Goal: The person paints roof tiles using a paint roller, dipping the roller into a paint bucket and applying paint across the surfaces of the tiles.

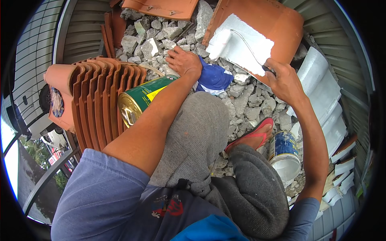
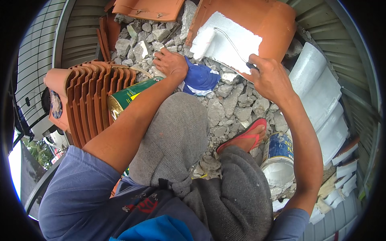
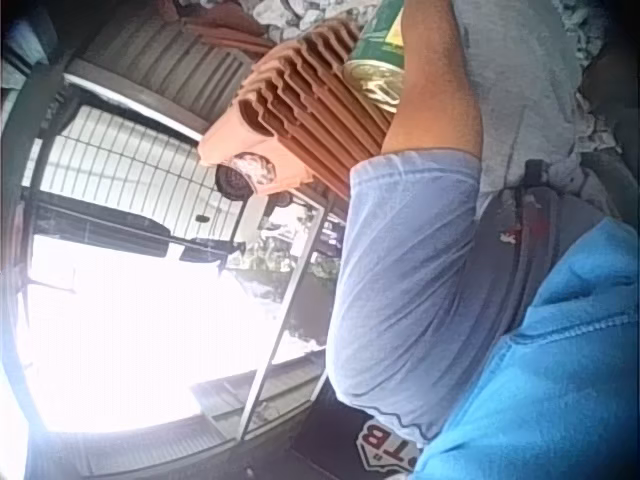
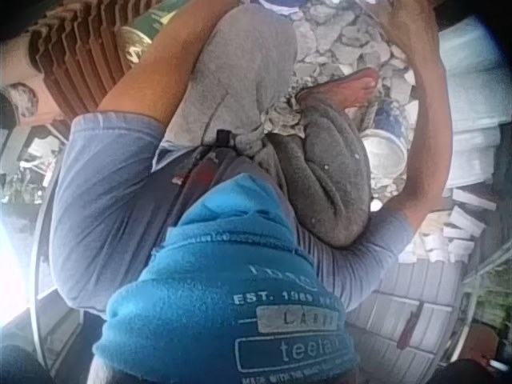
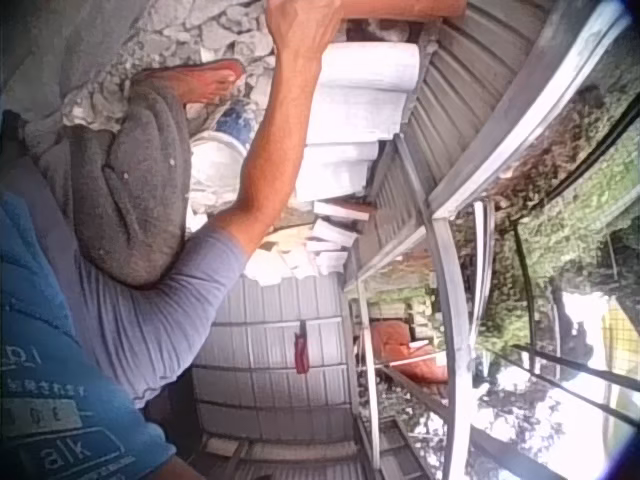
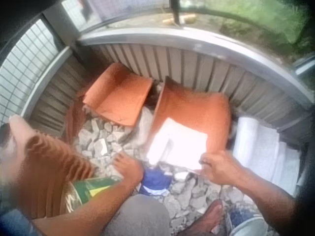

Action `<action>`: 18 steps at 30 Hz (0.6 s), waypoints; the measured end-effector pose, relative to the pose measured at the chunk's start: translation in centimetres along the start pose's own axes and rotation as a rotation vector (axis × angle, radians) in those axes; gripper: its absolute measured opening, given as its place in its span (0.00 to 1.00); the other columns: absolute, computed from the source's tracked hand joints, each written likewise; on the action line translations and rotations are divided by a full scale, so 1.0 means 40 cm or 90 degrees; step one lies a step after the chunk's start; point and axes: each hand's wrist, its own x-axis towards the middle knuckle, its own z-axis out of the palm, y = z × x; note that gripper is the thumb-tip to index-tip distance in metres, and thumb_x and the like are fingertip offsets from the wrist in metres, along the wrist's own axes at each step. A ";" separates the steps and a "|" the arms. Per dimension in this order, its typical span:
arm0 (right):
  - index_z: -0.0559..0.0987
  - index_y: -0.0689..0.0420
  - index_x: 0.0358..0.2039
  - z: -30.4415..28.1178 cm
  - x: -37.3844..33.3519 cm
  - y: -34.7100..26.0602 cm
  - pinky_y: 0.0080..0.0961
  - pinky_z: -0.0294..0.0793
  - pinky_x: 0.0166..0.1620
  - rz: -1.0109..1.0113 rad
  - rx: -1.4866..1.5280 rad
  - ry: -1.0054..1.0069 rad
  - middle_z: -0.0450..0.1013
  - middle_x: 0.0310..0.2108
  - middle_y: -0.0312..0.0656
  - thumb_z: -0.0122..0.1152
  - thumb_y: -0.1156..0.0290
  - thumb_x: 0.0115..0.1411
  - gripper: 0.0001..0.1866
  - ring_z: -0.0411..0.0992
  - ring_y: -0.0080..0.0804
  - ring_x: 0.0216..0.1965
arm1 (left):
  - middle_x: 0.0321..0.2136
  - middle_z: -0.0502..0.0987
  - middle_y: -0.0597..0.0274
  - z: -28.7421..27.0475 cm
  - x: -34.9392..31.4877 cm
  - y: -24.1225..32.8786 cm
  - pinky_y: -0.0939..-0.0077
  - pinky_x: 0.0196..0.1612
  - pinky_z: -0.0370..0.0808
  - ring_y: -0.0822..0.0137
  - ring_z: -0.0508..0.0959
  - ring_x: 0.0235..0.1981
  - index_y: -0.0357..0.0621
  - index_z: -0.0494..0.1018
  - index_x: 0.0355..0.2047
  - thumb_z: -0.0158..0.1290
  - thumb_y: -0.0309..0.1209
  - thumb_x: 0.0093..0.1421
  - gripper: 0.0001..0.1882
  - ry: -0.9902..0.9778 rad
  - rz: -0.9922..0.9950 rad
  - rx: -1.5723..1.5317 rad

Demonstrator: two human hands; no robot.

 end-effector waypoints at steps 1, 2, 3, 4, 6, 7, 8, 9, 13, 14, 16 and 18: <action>0.76 0.62 0.37 0.014 0.002 -0.007 0.49 0.73 0.41 0.002 0.000 0.002 0.77 0.34 0.59 0.60 0.79 0.58 0.07 0.76 0.61 0.37 | 0.49 0.66 0.47 0.001 0.000 -0.001 0.52 0.53 0.67 0.47 0.69 0.49 0.40 0.69 0.44 0.55 0.34 0.58 0.16 0.000 0.003 -0.001; 0.76 0.62 0.38 0.034 0.007 -0.008 0.49 0.73 0.41 -0.041 0.023 0.029 0.77 0.34 0.58 0.60 0.79 0.58 0.07 0.76 0.61 0.37 | 0.48 0.67 0.47 0.001 0.000 -0.002 0.52 0.53 0.67 0.47 0.69 0.49 0.40 0.69 0.44 0.55 0.34 0.58 0.16 -0.005 -0.002 -0.004; 0.76 0.62 0.38 0.043 0.008 -0.007 0.48 0.73 0.41 -0.084 0.045 0.055 0.78 0.34 0.58 0.61 0.78 0.58 0.07 0.76 0.60 0.37 | 0.48 0.67 0.47 0.001 -0.001 -0.001 0.52 0.53 0.67 0.47 0.69 0.49 0.40 0.69 0.44 0.55 0.34 0.58 0.16 -0.010 -0.007 -0.007; 0.76 0.62 0.38 0.043 0.009 -0.004 0.48 0.73 0.41 -0.083 0.048 0.060 0.78 0.34 0.58 0.61 0.78 0.58 0.07 0.76 0.60 0.37 | 0.48 0.67 0.47 0.004 0.004 -0.006 0.52 0.53 0.67 0.47 0.69 0.49 0.40 0.69 0.44 0.55 0.34 0.58 0.16 -0.007 -0.003 -0.006; 0.76 0.61 0.40 0.039 0.008 0.015 0.47 0.72 0.41 -0.066 0.055 0.036 0.77 0.32 0.57 0.61 0.77 0.59 0.09 0.76 0.58 0.36 | 0.48 0.67 0.47 0.011 0.012 -0.012 0.52 0.53 0.67 0.47 0.69 0.49 0.40 0.69 0.44 0.55 0.34 0.58 0.16 -0.001 -0.020 0.017; 0.76 0.61 0.40 0.033 0.004 0.027 0.47 0.72 0.41 -0.064 0.055 0.036 0.77 0.32 0.57 0.61 0.77 0.59 0.09 0.76 0.58 0.36 | 0.48 0.67 0.47 0.007 0.002 -0.003 0.52 0.53 0.68 0.47 0.69 0.49 0.41 0.69 0.44 0.54 0.34 0.58 0.16 -0.021 -0.026 0.018; 0.76 0.62 0.41 0.029 0.002 0.038 0.45 0.72 0.40 -0.069 0.054 0.034 0.77 0.33 0.57 0.61 0.77 0.60 0.09 0.76 0.57 0.35 | 0.48 0.67 0.47 0.003 0.001 0.001 0.52 0.53 0.68 0.47 0.69 0.49 0.41 0.69 0.44 0.54 0.34 0.58 0.16 -0.022 -0.025 0.017; 0.76 0.63 0.42 0.025 0.002 0.046 0.42 0.72 0.39 -0.075 0.052 0.030 0.77 0.33 0.56 0.60 0.77 0.62 0.09 0.76 0.55 0.34 | 0.48 0.67 0.48 -0.001 0.001 0.003 0.52 0.52 0.68 0.48 0.69 0.49 0.41 0.69 0.44 0.54 0.34 0.58 0.16 -0.014 -0.012 0.010; 0.76 0.60 0.41 0.060 0.032 -0.002 0.46 0.71 0.38 -0.091 0.118 0.065 0.77 0.30 0.57 0.60 0.75 0.62 0.08 0.75 0.56 0.33 | 0.48 0.67 0.49 0.000 0.007 -0.003 0.53 0.52 0.68 0.48 0.69 0.49 0.41 0.69 0.44 0.54 0.34 0.59 0.15 -0.014 -0.008 0.012; 0.76 0.60 0.41 0.063 0.031 -0.007 0.46 0.71 0.38 -0.087 0.119 0.068 0.77 0.30 0.57 0.60 0.75 0.62 0.08 0.75 0.56 0.33 | 0.48 0.67 0.49 0.001 0.007 -0.003 0.53 0.52 0.68 0.48 0.69 0.49 0.41 0.69 0.44 0.54 0.34 0.59 0.15 -0.013 -0.003 0.011; 0.76 0.60 0.41 0.065 0.027 -0.013 0.47 0.71 0.39 -0.130 0.114 0.077 0.77 0.30 0.56 0.60 0.75 0.62 0.07 0.75 0.56 0.33 | 0.49 0.66 0.49 0.001 0.004 -0.001 0.54 0.53 0.67 0.50 0.68 0.50 0.40 0.67 0.45 0.54 0.36 0.59 0.17 -0.047 -0.027 0.040; 0.76 0.60 0.41 0.059 0.024 0.001 0.47 0.72 0.40 -0.090 0.086 0.057 0.77 0.30 0.56 0.60 0.75 0.62 0.07 0.76 0.57 0.34 | 0.49 0.66 0.49 0.003 0.008 -0.001 0.54 0.53 0.67 0.50 0.68 0.50 0.40 0.67 0.46 0.55 0.36 0.59 0.18 -0.044 -0.017 0.034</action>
